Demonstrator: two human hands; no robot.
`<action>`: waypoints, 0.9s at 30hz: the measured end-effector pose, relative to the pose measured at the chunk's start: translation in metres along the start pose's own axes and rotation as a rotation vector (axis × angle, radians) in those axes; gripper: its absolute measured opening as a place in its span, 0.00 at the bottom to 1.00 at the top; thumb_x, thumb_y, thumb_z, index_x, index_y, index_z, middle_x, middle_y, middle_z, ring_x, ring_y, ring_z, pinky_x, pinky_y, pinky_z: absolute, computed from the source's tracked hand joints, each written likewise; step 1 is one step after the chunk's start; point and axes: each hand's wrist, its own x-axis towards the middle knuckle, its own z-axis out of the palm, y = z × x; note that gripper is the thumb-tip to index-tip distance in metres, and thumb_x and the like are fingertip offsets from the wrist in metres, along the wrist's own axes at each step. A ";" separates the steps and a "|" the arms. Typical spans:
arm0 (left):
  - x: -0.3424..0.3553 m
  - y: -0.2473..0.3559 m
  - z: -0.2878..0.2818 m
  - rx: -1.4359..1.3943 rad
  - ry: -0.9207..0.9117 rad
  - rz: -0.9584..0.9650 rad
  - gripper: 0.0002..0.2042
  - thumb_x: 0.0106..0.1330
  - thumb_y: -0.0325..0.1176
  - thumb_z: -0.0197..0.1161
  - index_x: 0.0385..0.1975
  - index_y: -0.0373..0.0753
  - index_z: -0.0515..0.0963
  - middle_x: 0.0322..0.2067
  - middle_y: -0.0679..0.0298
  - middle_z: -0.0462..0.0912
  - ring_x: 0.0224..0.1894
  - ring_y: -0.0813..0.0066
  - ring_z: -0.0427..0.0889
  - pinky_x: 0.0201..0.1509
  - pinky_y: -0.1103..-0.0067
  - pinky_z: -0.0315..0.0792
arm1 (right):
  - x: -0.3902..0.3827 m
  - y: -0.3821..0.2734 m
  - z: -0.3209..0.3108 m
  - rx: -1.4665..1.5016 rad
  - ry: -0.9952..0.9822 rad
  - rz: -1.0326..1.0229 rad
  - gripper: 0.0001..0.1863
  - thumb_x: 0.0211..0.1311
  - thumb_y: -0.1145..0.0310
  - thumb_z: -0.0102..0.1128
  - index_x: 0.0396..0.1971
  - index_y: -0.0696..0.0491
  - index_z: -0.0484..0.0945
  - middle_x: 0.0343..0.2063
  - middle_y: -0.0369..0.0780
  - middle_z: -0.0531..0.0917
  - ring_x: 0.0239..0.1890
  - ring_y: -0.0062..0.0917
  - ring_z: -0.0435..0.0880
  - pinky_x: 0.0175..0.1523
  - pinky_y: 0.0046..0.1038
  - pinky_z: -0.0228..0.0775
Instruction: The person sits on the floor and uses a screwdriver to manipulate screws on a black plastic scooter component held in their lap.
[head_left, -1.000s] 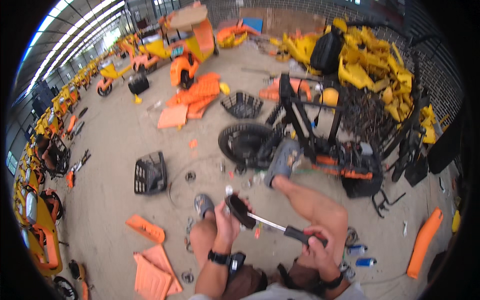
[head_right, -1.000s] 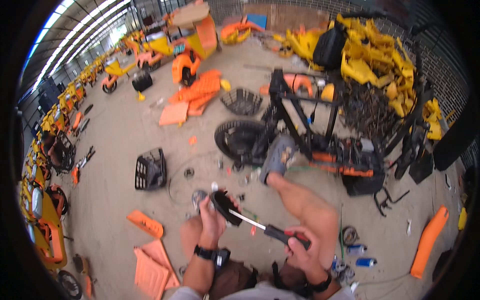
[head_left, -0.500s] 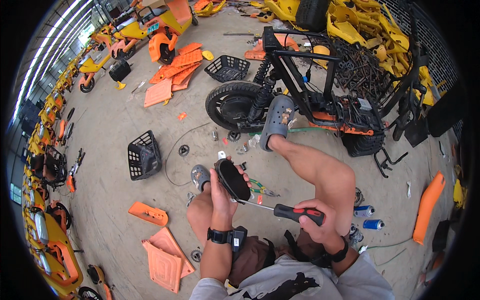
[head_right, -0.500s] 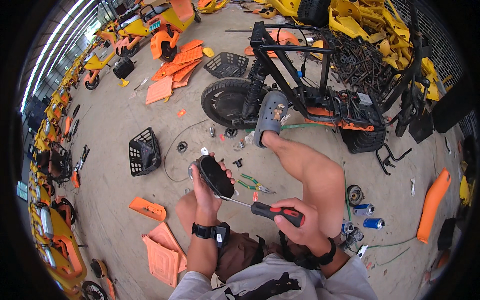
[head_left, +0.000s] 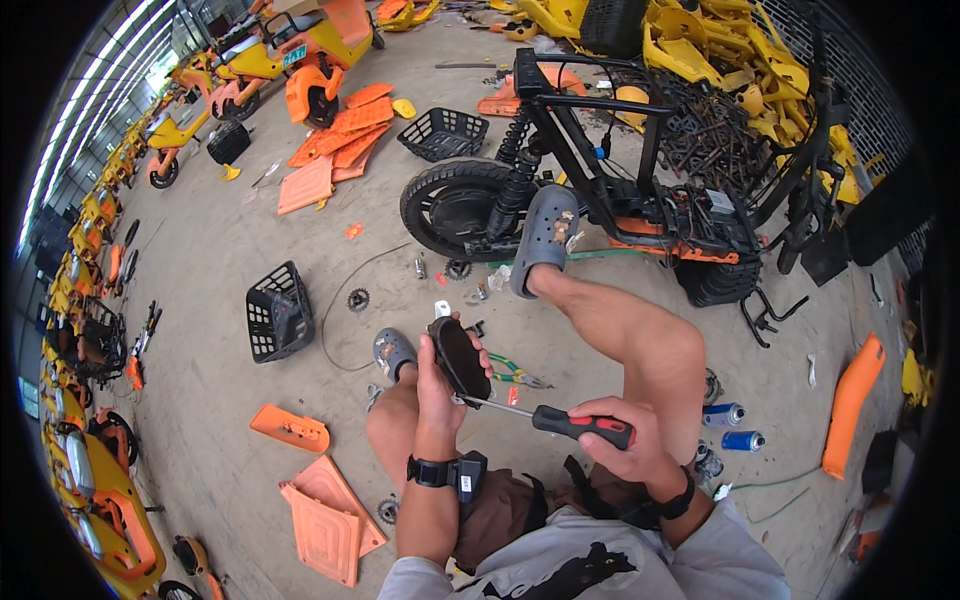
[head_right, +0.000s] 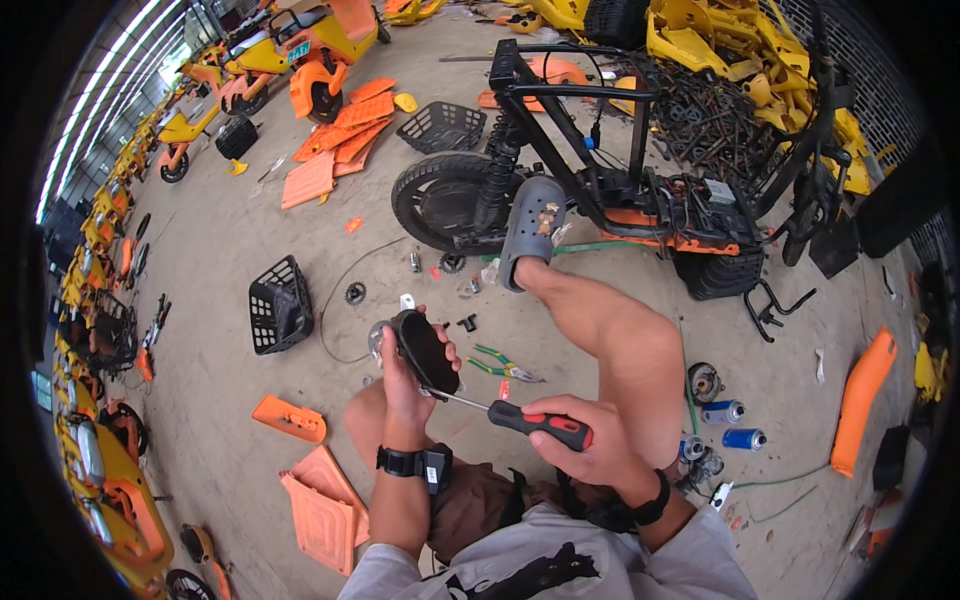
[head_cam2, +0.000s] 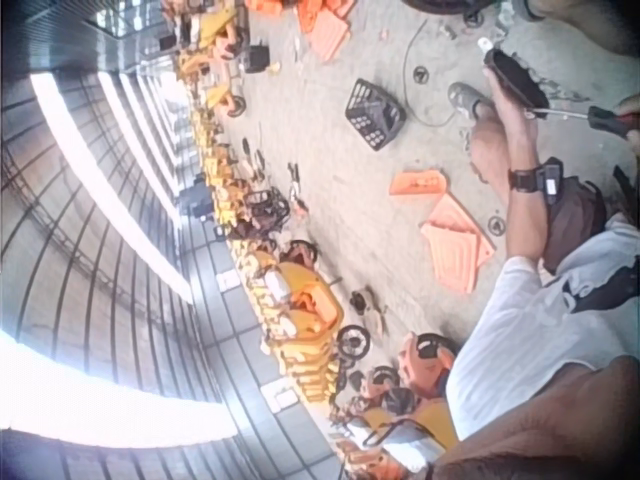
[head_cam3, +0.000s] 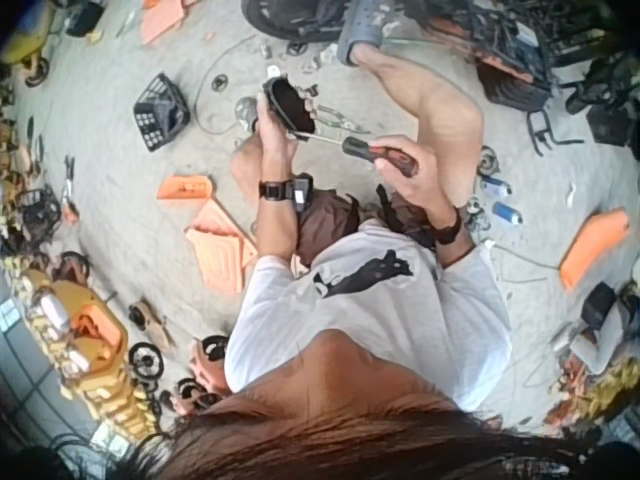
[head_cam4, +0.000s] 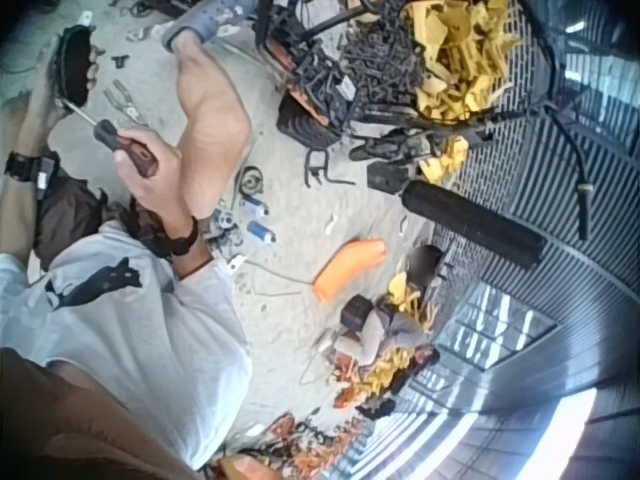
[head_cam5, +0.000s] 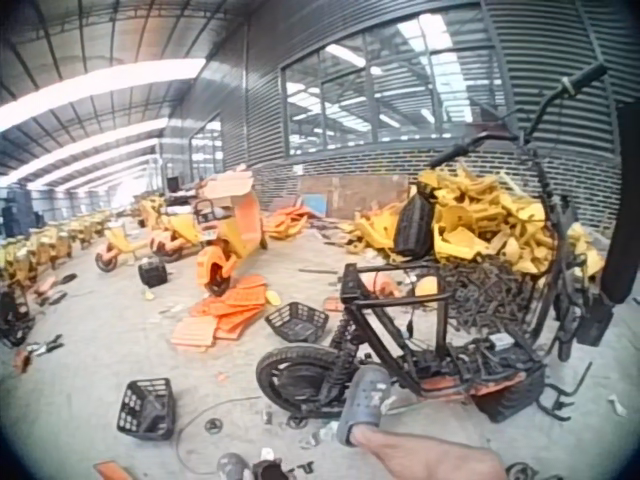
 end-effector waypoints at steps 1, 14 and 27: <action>0.000 0.001 -0.002 0.002 0.000 -0.005 0.29 0.72 0.60 0.41 0.60 0.43 0.63 0.35 0.57 0.75 0.32 0.65 0.77 0.34 0.69 0.74 | 0.002 -0.003 -0.002 0.024 -0.031 0.032 0.13 0.60 0.72 0.63 0.44 0.59 0.80 0.29 0.39 0.84 0.29 0.12 0.80 0.38 0.16 0.71; -0.001 -0.007 -0.012 0.359 -0.014 0.291 0.32 0.70 0.58 0.49 0.60 0.35 0.62 0.36 0.58 0.75 0.33 0.71 0.78 0.37 0.76 0.75 | -0.005 0.011 0.009 0.698 0.205 0.670 0.14 0.70 0.65 0.52 0.43 0.60 0.80 0.27 0.40 0.83 0.21 0.17 0.80 0.20 0.17 0.66; 0.000 -0.001 -0.007 0.202 0.040 0.045 0.29 0.72 0.55 0.48 0.58 0.34 0.64 0.34 0.58 0.76 0.31 0.70 0.78 0.34 0.76 0.75 | 0.003 -0.004 0.001 -0.258 0.074 -0.035 0.16 0.52 0.72 0.71 0.40 0.56 0.77 0.35 0.40 0.83 0.35 0.23 0.83 0.42 0.22 0.75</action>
